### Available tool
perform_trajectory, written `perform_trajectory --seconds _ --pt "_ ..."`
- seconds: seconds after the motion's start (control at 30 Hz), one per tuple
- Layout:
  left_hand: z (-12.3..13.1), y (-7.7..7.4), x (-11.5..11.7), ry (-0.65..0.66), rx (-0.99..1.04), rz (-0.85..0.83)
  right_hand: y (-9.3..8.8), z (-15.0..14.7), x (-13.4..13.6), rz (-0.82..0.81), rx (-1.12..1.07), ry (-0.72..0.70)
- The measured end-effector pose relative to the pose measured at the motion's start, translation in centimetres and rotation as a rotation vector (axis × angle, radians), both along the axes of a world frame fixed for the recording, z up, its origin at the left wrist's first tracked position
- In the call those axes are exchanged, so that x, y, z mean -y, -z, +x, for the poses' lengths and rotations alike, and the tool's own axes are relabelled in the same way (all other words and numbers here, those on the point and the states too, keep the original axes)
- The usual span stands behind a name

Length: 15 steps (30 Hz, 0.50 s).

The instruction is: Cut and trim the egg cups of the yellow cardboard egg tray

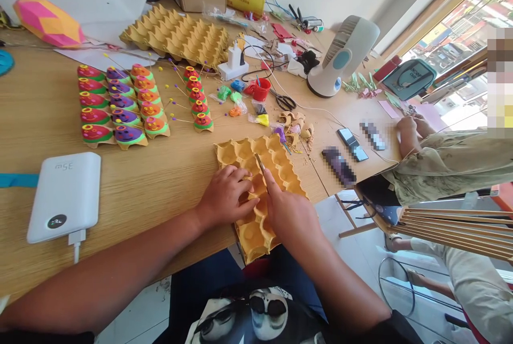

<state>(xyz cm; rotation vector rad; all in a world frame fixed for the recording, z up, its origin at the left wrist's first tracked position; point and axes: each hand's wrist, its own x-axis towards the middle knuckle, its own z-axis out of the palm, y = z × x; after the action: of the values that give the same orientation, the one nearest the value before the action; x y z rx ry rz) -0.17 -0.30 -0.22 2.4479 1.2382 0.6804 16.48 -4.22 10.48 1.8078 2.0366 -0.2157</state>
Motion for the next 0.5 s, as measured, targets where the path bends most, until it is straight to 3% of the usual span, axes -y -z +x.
perform_trajectory --seconds 0.3,0.5 --pt "-0.1 0.2 -0.3 -0.015 -0.004 0.016 1.3 0.5 -0.2 0.028 -0.012 0.018" --pt "0.0 0.2 -0.3 -0.018 0.008 0.006 0.5 1.9 0.4 0.023 -0.062 0.061"
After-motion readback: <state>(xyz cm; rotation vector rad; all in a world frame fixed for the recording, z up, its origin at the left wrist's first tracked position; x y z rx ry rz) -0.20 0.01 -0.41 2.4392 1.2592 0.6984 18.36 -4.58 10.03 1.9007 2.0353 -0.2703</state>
